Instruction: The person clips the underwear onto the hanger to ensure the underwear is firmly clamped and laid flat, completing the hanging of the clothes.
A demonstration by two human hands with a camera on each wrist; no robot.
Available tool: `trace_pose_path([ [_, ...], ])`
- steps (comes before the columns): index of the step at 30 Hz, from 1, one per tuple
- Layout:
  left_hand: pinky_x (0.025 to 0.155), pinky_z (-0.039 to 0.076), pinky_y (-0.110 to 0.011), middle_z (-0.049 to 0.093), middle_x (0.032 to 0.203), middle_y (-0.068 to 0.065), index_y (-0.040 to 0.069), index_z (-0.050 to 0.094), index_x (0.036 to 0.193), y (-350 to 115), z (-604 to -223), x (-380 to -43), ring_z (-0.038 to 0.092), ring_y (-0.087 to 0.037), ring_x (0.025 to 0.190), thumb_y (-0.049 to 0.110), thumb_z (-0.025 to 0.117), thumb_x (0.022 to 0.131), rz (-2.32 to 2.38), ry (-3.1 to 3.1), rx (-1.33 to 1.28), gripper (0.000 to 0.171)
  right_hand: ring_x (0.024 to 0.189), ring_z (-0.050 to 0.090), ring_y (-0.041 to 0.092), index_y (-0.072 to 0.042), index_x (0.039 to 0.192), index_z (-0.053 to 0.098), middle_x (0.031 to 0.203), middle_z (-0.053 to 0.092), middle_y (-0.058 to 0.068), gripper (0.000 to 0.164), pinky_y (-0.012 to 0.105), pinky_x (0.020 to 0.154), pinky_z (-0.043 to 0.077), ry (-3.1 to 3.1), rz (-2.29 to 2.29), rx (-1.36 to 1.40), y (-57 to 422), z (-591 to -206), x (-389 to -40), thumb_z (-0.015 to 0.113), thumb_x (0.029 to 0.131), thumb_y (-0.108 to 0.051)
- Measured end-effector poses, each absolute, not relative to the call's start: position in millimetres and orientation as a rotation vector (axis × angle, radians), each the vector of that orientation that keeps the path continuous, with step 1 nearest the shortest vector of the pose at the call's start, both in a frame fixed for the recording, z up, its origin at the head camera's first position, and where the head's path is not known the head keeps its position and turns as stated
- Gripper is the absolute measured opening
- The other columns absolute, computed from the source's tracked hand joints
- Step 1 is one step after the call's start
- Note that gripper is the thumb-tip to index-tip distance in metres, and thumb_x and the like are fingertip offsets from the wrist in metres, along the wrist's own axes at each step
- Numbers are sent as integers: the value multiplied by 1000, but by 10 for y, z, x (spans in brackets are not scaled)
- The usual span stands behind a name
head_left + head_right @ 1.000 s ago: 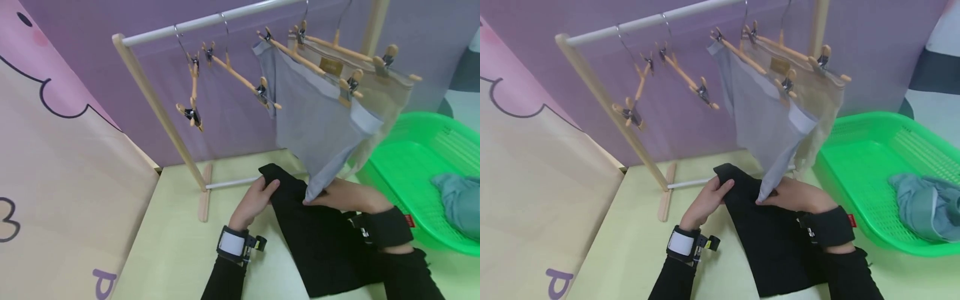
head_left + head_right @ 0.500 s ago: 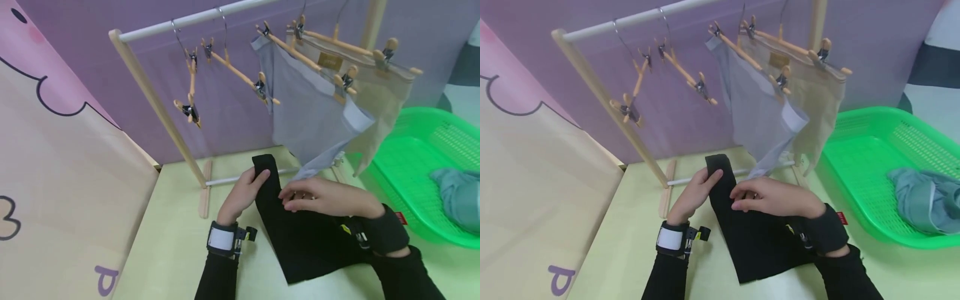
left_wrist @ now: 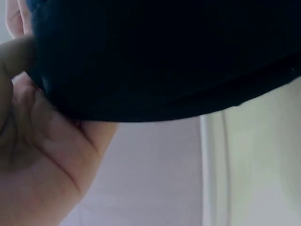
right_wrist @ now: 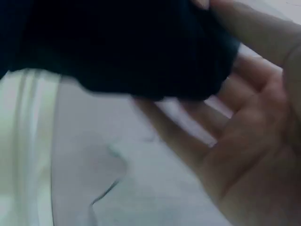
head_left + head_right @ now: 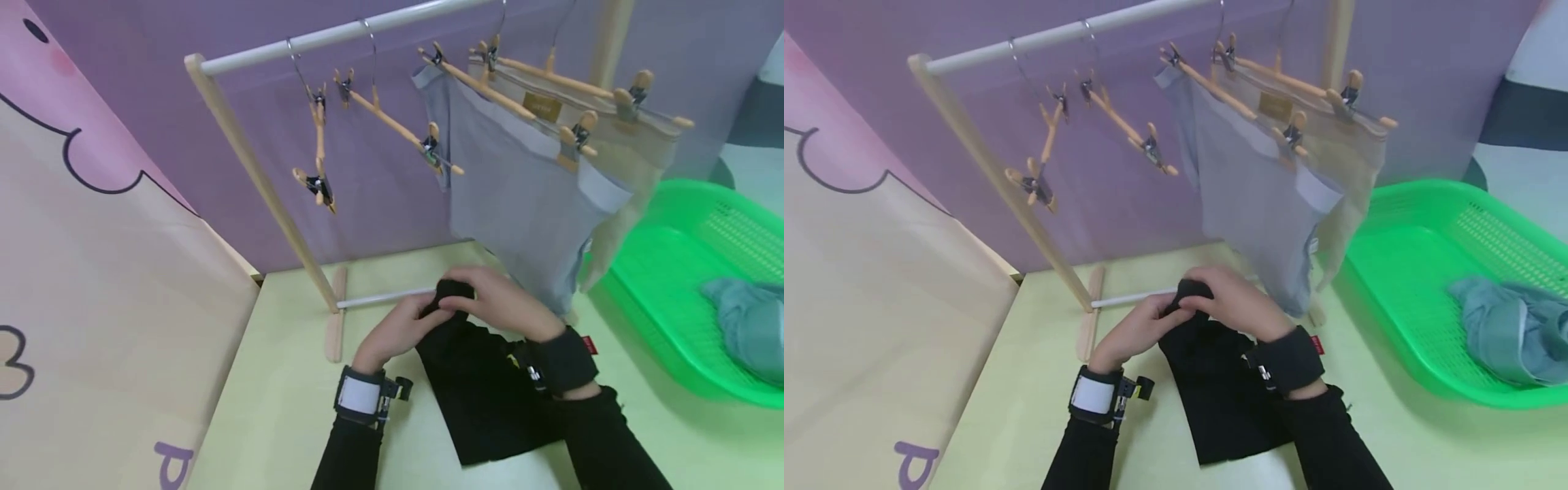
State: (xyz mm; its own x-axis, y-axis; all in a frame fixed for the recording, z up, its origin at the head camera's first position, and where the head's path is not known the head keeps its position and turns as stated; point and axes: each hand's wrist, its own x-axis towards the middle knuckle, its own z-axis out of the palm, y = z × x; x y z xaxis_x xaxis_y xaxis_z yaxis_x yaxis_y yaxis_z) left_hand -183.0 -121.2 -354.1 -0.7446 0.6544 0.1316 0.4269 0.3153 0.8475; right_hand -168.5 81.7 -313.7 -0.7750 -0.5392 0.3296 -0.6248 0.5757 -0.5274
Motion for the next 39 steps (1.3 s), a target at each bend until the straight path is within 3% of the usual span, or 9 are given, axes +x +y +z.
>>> trace_pose_path([
  [2,84,48,-23,68,113,2,14,64,127,-1193,-3564,-1829,59,-5,96,28,58,102,1415,2289,962,30,76,58,13,-11,98,70,86,65,-2,7,30,70,46,-2661,1017,942,874,-3150,-1695,67,95,-17],
  [7,89,50,-28,72,115,2,20,63,130,-1243,-3578,-1832,65,-9,102,28,70,94,1462,2201,873,38,70,59,10,-10,95,73,84,70,0,5,28,66,46,-2581,1072,835,1023,-3103,-1697,69,94,-13],
  [11,86,50,-30,73,105,3,20,68,119,-1400,-3569,-1812,66,-12,97,28,75,90,1432,2220,834,31,64,58,12,-11,92,74,80,69,0,5,27,62,46,-2550,1099,783,1119,-3072,-1690,69,94,-13],
  [15,86,52,-33,72,103,4,18,69,111,-1634,-3538,-1760,66,-13,95,29,79,86,1352,2316,848,29,70,64,13,-11,96,76,84,72,1,8,23,63,48,-2488,1106,691,1213,-3019,-1645,70,94,-16],
  [21,98,48,-37,70,117,5,16,70,120,-1979,-3355,-1645,62,-12,111,31,78,86,1126,2701,799,37,74,64,3,-10,95,76,86,74,3,8,12,66,46,-2381,1025,564,1366,-2869,-1555,72,92,-16],
  [24,82,51,-33,69,94,5,15,73,106,-2088,-3210,-1566,61,-10,88,26,76,89,993,2853,755,21,70,62,-5,-10,93,76,82,73,2,5,9,65,46,-2331,997,552,1451,-2811,-1490,74,90,-13],
  [27,65,43,-26,55,72,9,17,73,92,-2191,-3048,-1448,47,-6,65,25,76,89,941,2937,701,8,61,59,-5,-9,92,76,78,71,-7,6,10,59,45,-2276,992,558,1560,-2765,-1386,76,87,-5],
  [31,64,45,-23,57,71,12,23,73,87,-2362,-2833,-1212,48,-5,63,27,76,88,1018,2968,713,5,64,60,-4,-11,96,76,84,68,-18,15,9,60,45,-2333,963,557,1744,-2689,-1161,75,85,-1],
  [39,58,45,-21,61,76,10,23,71,88,-2553,-2622,-903,51,-6,62,18,75,90,1212,2859,956,6,78,63,-11,-32,101,75,86,71,-13,29,3,68,44,-2526,737,454,1971,-2576,-820,81,82,-10],
])
